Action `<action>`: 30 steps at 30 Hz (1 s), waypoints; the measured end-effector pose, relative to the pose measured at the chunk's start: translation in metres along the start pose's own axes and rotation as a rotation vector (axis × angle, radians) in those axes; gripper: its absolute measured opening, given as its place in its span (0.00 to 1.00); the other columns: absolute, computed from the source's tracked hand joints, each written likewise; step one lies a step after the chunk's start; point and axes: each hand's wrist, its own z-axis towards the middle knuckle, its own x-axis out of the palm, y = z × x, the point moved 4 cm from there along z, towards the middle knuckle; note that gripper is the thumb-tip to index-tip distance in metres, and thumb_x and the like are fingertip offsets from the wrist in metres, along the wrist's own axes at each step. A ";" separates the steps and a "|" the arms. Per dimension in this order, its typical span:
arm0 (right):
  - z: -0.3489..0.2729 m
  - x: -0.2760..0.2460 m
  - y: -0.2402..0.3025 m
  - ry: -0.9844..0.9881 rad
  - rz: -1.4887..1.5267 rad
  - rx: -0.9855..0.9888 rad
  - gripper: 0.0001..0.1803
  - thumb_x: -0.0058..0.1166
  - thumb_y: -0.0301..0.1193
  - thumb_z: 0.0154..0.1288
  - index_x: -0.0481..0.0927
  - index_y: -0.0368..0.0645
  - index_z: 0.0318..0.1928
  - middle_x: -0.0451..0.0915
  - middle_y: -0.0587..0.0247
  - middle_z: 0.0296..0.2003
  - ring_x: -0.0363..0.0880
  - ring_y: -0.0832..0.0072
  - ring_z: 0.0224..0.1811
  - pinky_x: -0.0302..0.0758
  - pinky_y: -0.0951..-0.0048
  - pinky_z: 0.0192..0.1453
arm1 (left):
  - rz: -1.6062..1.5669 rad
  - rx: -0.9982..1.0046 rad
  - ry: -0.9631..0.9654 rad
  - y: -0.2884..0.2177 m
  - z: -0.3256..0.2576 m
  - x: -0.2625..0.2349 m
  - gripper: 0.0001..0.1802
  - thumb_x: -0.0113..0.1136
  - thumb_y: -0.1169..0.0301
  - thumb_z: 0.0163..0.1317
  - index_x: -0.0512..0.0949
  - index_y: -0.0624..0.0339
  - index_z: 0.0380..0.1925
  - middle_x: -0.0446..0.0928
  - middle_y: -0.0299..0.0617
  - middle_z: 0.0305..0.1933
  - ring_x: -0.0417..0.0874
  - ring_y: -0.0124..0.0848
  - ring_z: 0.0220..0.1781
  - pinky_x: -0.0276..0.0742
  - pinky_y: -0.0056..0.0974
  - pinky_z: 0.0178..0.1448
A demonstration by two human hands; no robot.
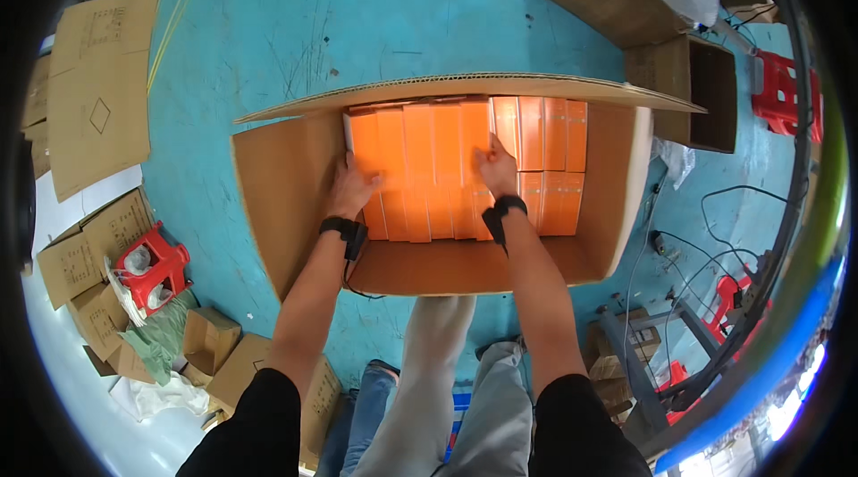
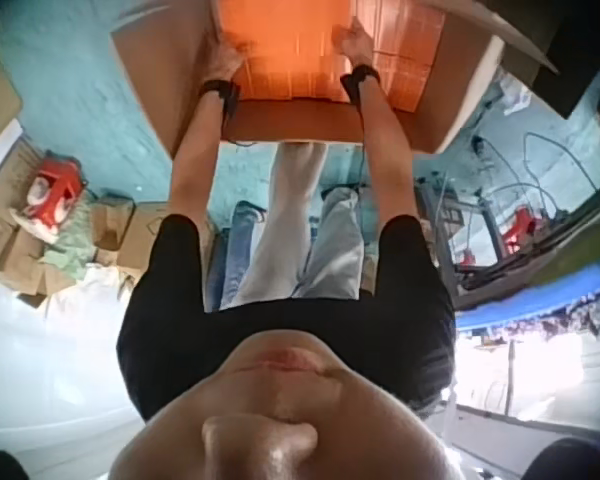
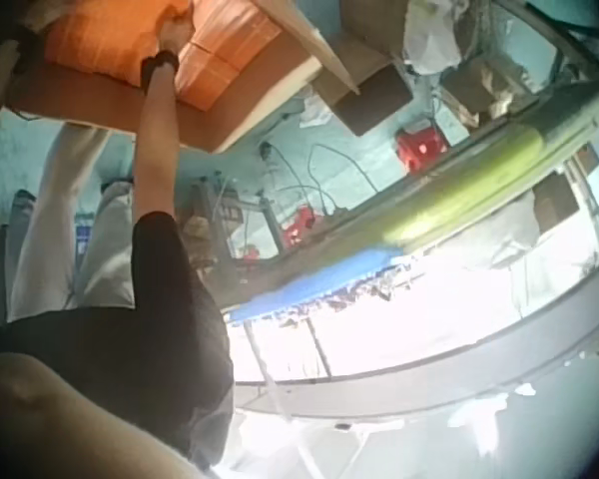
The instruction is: Packing several orange product boxes into a large cardboard shipping carton in a factory setting.
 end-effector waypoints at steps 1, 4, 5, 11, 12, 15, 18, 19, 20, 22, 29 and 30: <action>0.009 0.015 -0.010 0.013 -0.107 0.049 0.27 0.56 0.38 0.57 0.70 0.45 0.57 0.80 0.56 0.27 0.79 0.62 0.30 0.74 0.62 0.37 | 0.002 -0.012 0.023 -0.005 -0.004 0.012 0.32 0.63 0.62 0.50 0.65 0.67 0.52 0.71 0.58 0.48 0.72 0.54 0.51 0.70 0.47 0.54; 0.014 0.043 -0.023 0.039 -0.102 0.070 0.28 0.56 0.36 0.57 0.68 0.45 0.59 0.80 0.55 0.28 0.79 0.59 0.32 0.74 0.61 0.39 | 0.073 0.115 -0.207 -0.016 -0.031 0.021 0.22 0.61 0.68 0.52 0.68 0.70 0.44 0.72 0.58 0.46 0.74 0.52 0.49 0.72 0.44 0.53; 0.011 0.055 -0.018 0.049 0.020 0.036 0.29 0.56 0.35 0.56 0.66 0.46 0.60 0.79 0.55 0.29 0.78 0.58 0.33 0.74 0.60 0.40 | -0.165 -0.151 -0.086 0.020 -0.044 0.047 0.19 0.60 0.68 0.54 0.68 0.69 0.42 0.71 0.56 0.46 0.73 0.49 0.51 0.72 0.43 0.53; 0.019 0.046 -0.022 0.210 -0.217 -0.103 0.32 0.56 0.37 0.57 0.64 0.40 0.60 0.80 0.53 0.30 0.77 0.55 0.36 0.74 0.59 0.40 | -1.793 -1.015 0.345 0.065 -0.023 0.137 0.11 0.54 0.68 0.60 0.70 0.63 0.38 0.68 0.48 0.46 0.68 0.40 0.56 0.68 0.44 0.59; 0.023 0.038 -0.024 0.194 -0.227 -0.095 0.32 0.56 0.37 0.57 0.64 0.40 0.60 0.80 0.53 0.30 0.77 0.55 0.36 0.74 0.59 0.40 | -1.871 -1.001 0.167 0.053 -0.017 0.130 0.10 0.54 0.68 0.60 0.71 0.61 0.38 0.69 0.47 0.46 0.68 0.41 0.57 0.67 0.46 0.61; 0.024 0.040 -0.011 0.279 -0.454 -0.179 0.34 0.53 0.39 0.59 0.59 0.34 0.61 0.77 0.47 0.39 0.74 0.51 0.44 0.73 0.57 0.47 | -1.978 -0.844 0.228 0.053 -0.030 0.127 0.11 0.54 0.66 0.61 0.71 0.58 0.41 0.67 0.45 0.51 0.66 0.42 0.58 0.61 0.48 0.65; 0.021 0.050 -0.001 0.356 -0.582 -0.106 0.35 0.52 0.40 0.60 0.57 0.35 0.63 0.76 0.44 0.43 0.74 0.50 0.46 0.73 0.55 0.48 | -2.057 -0.845 0.268 0.060 -0.026 0.123 0.10 0.53 0.65 0.62 0.70 0.55 0.42 0.67 0.42 0.51 0.66 0.40 0.59 0.62 0.47 0.64; 0.020 0.051 0.003 0.338 -0.589 -0.184 0.35 0.51 0.41 0.61 0.56 0.36 0.63 0.76 0.45 0.43 0.74 0.51 0.47 0.74 0.55 0.47 | -1.991 -0.846 0.274 0.062 -0.024 0.121 0.10 0.52 0.65 0.62 0.71 0.55 0.41 0.68 0.41 0.50 0.67 0.38 0.58 0.63 0.47 0.62; 0.020 0.048 0.003 0.324 -0.579 -0.182 0.35 0.51 0.41 0.61 0.56 0.36 0.63 0.76 0.45 0.43 0.74 0.51 0.47 0.74 0.55 0.47 | -1.924 -0.847 0.277 0.065 -0.022 0.120 0.10 0.52 0.64 0.63 0.71 0.55 0.41 0.68 0.39 0.49 0.68 0.36 0.57 0.64 0.46 0.60; 0.019 0.045 -0.003 0.362 -0.614 -0.140 0.33 0.49 0.39 0.63 0.56 0.37 0.63 0.77 0.47 0.43 0.73 0.51 0.47 0.72 0.57 0.50 | -1.846 -0.835 0.293 0.058 -0.026 0.124 0.10 0.51 0.64 0.63 0.71 0.54 0.42 0.68 0.38 0.49 0.69 0.35 0.56 0.64 0.46 0.60; 0.026 0.038 -0.006 0.413 -0.574 -0.146 0.32 0.51 0.39 0.61 0.59 0.37 0.61 0.76 0.48 0.46 0.75 0.52 0.47 0.74 0.57 0.49 | -1.673 -0.822 0.477 0.028 -0.046 0.139 0.15 0.50 0.57 0.64 0.71 0.52 0.46 0.70 0.37 0.51 0.70 0.34 0.56 0.64 0.47 0.57; 0.027 0.037 -0.007 0.448 -0.537 -0.121 0.31 0.53 0.40 0.60 0.61 0.37 0.59 0.75 0.48 0.47 0.76 0.53 0.46 0.75 0.56 0.47 | -1.640 -0.902 0.511 0.029 -0.053 0.141 0.17 0.51 0.54 0.63 0.71 0.52 0.45 0.70 0.37 0.52 0.68 0.34 0.57 0.65 0.48 0.56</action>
